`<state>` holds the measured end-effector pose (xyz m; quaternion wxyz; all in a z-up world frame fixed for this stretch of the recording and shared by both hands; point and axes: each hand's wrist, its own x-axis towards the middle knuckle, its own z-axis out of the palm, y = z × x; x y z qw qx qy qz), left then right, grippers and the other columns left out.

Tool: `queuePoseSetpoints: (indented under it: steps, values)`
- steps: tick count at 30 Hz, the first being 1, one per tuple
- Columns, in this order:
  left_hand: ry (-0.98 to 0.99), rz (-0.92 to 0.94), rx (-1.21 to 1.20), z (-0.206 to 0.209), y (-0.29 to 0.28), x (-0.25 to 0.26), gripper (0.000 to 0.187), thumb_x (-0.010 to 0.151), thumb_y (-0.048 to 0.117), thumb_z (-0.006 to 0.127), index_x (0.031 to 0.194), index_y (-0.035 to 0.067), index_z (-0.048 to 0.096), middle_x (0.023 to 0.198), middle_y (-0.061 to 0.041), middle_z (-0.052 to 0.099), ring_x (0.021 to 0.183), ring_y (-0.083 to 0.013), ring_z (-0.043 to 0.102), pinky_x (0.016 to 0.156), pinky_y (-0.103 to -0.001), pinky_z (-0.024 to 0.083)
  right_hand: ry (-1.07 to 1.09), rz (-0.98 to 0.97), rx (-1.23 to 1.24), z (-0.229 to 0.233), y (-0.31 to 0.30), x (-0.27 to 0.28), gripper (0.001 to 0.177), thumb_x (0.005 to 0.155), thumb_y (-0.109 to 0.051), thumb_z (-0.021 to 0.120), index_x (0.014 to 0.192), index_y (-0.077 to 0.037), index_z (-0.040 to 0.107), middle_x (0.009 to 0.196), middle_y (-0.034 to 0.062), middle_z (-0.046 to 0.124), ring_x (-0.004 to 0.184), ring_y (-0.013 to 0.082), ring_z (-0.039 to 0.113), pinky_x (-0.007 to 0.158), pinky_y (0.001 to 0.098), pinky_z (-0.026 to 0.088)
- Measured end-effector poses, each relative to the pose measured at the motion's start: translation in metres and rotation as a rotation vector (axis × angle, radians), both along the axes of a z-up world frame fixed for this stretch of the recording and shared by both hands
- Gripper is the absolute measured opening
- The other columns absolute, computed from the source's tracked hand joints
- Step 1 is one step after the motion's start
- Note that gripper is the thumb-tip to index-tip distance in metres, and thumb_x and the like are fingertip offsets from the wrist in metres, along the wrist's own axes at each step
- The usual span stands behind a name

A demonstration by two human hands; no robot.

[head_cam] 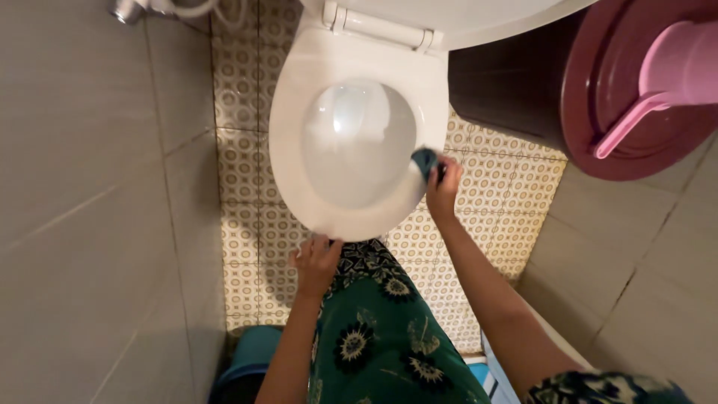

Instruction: The recorder cleans the inside and outside of a toilet bowl using a toilet brush and a sponge.

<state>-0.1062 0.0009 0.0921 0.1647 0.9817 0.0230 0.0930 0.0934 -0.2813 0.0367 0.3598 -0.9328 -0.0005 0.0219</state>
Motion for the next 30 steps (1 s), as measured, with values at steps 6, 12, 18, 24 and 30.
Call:
queuePoseSetpoints:
  steps: [6,12,18,24,30]
  values:
    - [0.012,0.072,0.066,-0.026,0.000,0.009,0.011,0.088,0.027,0.078,0.096,0.031,0.071,0.104,0.006,0.060,0.107,-0.0169,0.057,0.088,-0.047,0.035,-0.317,0.065,-0.145,-0.044,0.012,0.123,0.030,0.095,0.008,0.058,0.125,0.000,0.058,0.125,0.0228,0.053,0.122,0.0427,0.049,0.111,0.0520,0.037]
    - [0.146,0.110,0.045,-0.027,-0.005,0.001,0.014,0.089,0.024,0.078,0.098,0.034,0.075,0.102,0.007,0.060,0.104,-0.0176,0.057,0.088,-0.044,0.033,-0.188,0.205,-0.080,-0.014,0.027,0.160,0.023,0.104,0.006,0.058,0.125,-0.004,0.059,0.125,0.0191,0.057,0.119,0.0422,0.053,0.108,0.0518,0.044]
    - [0.151,0.217,0.007,-0.027,-0.015,0.003,0.009,0.088,0.030,0.079,0.086,0.030,0.071,0.101,0.007,0.061,0.105,-0.0185,0.059,0.090,-0.050,0.034,-0.315,0.134,-0.296,-0.024,0.040,0.097,0.048,0.094,0.007,0.051,0.139,-0.007,0.056,0.147,0.0195,0.052,0.137,0.0405,0.047,0.118,0.0512,0.037]
    - [0.124,0.246,-0.049,-0.031,-0.016,-0.003,0.007,0.088,0.030,0.079,0.092,0.032,0.073,0.102,0.008,0.061,0.106,-0.0163,0.058,0.091,-0.048,0.033,-0.272,-0.246,-0.203,-0.038,0.119,0.153,0.057,0.106,-0.014,0.067,0.153,0.003,0.038,0.158,0.0214,0.040,0.139,0.0405,0.042,0.118,0.0512,0.033]
    - [0.106,0.302,-0.089,-0.037,-0.017,-0.003,0.008,0.087,0.032,0.079,0.090,0.033,0.072,0.099,0.009,0.059,0.105,-0.0153,0.058,0.090,-0.049,0.031,-0.398,-0.050,-0.118,-0.064,0.230,0.142,0.059,0.105,0.005,0.055,0.160,-0.003,0.032,0.168,0.0162,0.033,0.160,0.0348,0.028,0.136,0.0498,0.009]
